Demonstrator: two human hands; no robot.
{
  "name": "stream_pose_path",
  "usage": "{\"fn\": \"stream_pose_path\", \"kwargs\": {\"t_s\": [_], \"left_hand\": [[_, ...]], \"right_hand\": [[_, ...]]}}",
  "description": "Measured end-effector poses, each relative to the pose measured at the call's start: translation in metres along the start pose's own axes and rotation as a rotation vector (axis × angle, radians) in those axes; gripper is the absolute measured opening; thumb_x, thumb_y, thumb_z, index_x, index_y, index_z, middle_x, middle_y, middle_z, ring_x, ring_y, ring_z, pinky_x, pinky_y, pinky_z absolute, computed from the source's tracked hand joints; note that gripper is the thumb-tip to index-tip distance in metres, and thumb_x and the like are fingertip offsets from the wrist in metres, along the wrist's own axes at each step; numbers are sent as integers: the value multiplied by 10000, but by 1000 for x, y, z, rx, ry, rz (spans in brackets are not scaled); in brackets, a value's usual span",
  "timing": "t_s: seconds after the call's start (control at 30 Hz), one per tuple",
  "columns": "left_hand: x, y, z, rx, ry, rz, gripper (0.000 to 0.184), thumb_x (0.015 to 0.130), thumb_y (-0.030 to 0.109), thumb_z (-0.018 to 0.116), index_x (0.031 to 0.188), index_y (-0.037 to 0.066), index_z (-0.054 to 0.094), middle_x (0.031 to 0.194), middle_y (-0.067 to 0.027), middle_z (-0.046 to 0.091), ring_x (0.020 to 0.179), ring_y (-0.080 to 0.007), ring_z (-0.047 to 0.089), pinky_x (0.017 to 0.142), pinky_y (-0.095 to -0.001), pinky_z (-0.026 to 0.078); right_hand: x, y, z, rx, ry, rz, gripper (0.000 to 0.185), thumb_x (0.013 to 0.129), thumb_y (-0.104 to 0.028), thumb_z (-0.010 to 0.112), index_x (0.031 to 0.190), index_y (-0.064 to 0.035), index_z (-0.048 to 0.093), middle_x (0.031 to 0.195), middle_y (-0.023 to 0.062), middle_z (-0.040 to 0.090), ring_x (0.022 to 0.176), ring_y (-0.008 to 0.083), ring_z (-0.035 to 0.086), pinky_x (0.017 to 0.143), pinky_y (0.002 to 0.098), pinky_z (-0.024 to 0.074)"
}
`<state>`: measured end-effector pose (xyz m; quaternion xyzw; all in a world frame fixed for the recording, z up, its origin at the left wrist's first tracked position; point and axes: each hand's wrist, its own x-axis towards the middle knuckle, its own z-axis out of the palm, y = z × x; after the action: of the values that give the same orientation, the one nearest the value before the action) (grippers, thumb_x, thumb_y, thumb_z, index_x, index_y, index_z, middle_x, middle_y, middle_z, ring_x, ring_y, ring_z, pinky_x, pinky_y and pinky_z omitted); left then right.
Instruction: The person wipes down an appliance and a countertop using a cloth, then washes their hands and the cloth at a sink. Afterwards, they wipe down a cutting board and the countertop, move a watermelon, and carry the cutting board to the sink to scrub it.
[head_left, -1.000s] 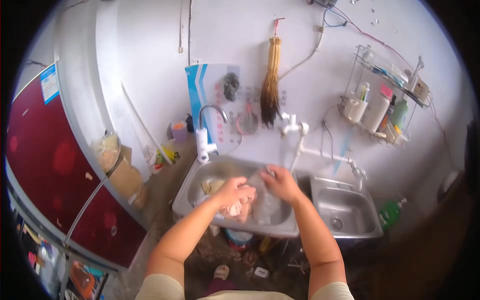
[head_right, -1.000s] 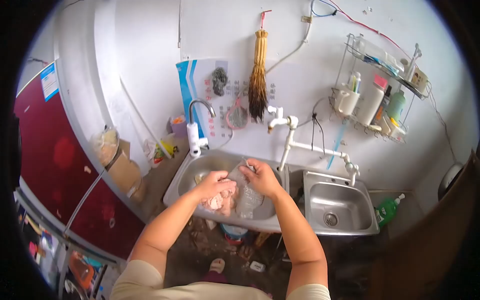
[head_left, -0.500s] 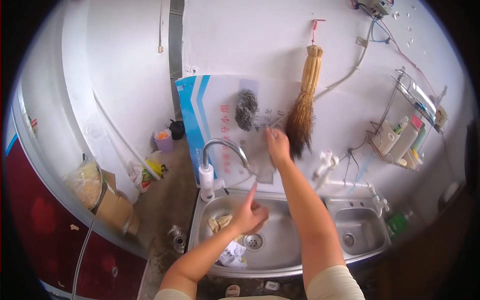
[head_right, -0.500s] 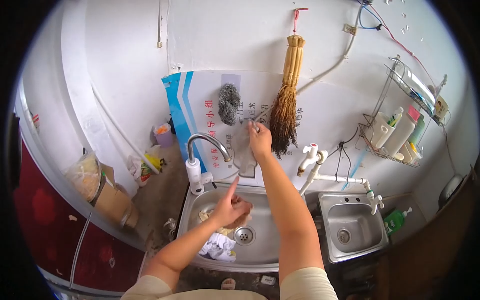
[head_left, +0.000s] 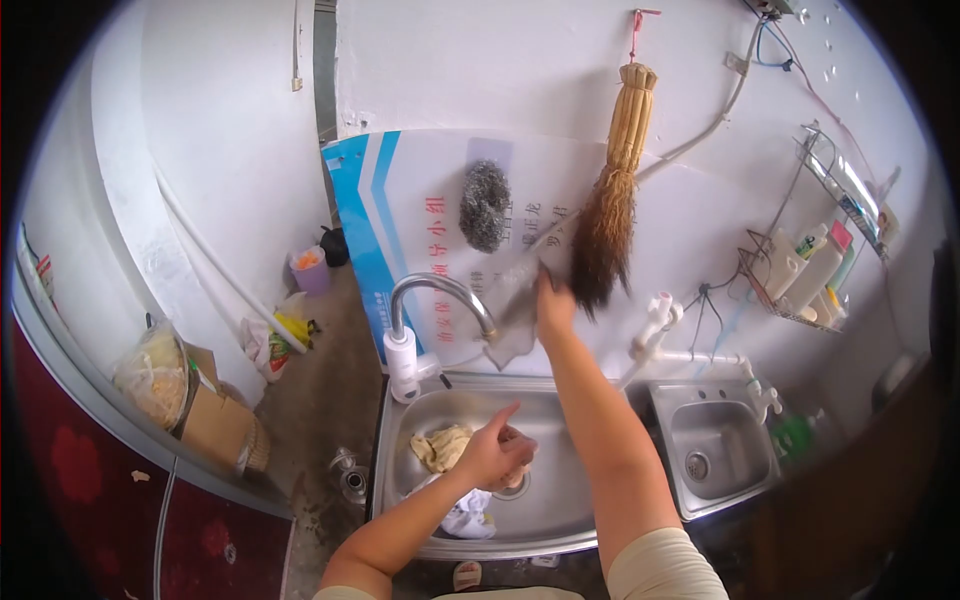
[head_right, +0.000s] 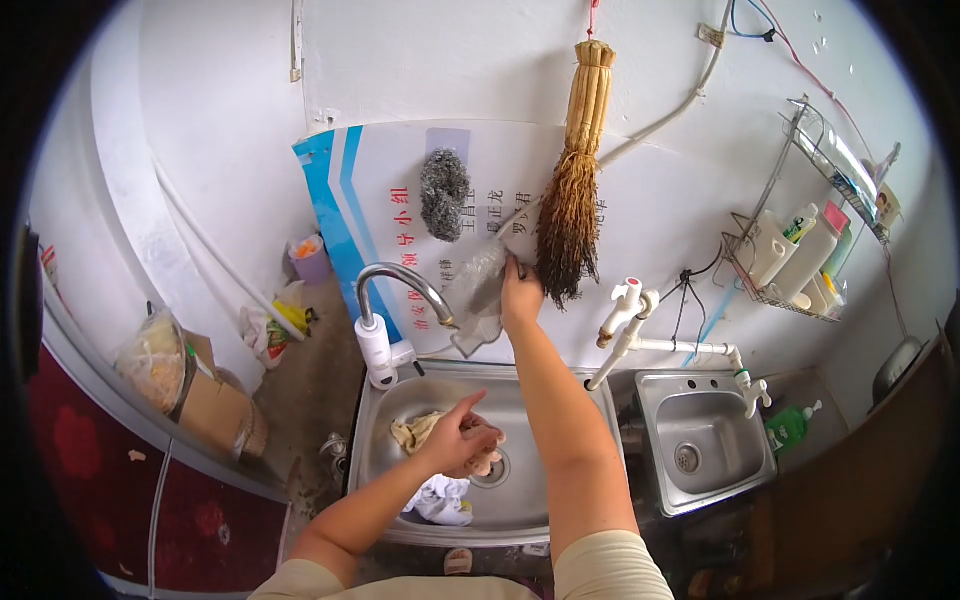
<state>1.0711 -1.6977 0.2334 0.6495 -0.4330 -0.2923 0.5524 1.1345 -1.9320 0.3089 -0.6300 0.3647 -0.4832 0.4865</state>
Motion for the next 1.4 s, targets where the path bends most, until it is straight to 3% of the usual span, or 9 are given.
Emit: {"fn": "stream_pose_path", "kwargs": {"t_s": [0.1,0.3,0.47,0.77,0.9,1.0,1.13,1.3,1.4], "left_hand": [[2,-12,4,-27,-29,48,729,791,305,707,1374,43,357,908,-128,667,851,-228,652,806,-325,489],[-1,-6,15,-57,-94,-44,581,847,158,662,1339,-1,398,901,-71,655,833,-128,616,784,-271,484],[-14,13,15,-344,-118,-128,555,852,171,659,1328,12,420,835,-58,619,780,-125,607,742,-287,493],[-22,-10,-2,-163,-75,-59,554,847,183,672,1310,-6,432,852,-60,632,766,-110,596,726,-274,489],[-26,-4,1,-367,-68,-120,509,843,202,674,1258,-18,477,859,-62,638,757,-113,597,715,-264,487],[-26,5,3,-289,-53,-105,440,842,198,669,1194,-28,530,872,-67,643,759,-120,601,719,-257,487],[-19,-2,3,-181,-12,-82,364,865,203,637,1137,-30,572,896,-73,646,773,-120,601,733,-258,487],[-4,-26,5,-242,145,-58,288,908,248,590,1041,-6,603,891,-53,638,770,-107,593,719,-258,492],[3,-19,17,-536,309,-281,259,922,274,571,941,16,593,841,-45,622,739,-109,594,667,-258,502]], "right_hand": [[-14,2,-6,286,14,-69,329,875,-282,625,968,33,643,860,138,642,798,164,571,749,287,445],[-35,-62,-12,150,-18,-378,224,857,-203,658,795,10,625,642,22,539,631,81,449,594,258,411],[1,-67,9,11,146,-103,395,742,-338,726,831,38,643,713,184,635,673,288,614,681,370,474],[-1,-46,14,324,26,-52,442,767,-330,725,977,40,605,905,113,644,824,195,571,779,311,441],[11,-17,20,591,-20,88,535,799,-323,705,1138,66,565,1108,161,600,1009,203,556,883,301,415],[0,-12,7,503,-24,210,593,819,-314,688,1209,97,512,1184,199,568,1090,227,538,936,305,392],[-7,19,2,144,16,-4,541,831,-269,672,1187,96,490,1127,234,594,1068,303,559,904,335,414],[-46,70,-32,-124,-99,-15,439,845,-261,655,1144,28,511,908,129,604,811,208,574,709,316,474],[-91,90,-75,-10,-239,220,445,874,-323,619,1170,-16,494,890,110,590,794,200,559,694,317,477]]}}
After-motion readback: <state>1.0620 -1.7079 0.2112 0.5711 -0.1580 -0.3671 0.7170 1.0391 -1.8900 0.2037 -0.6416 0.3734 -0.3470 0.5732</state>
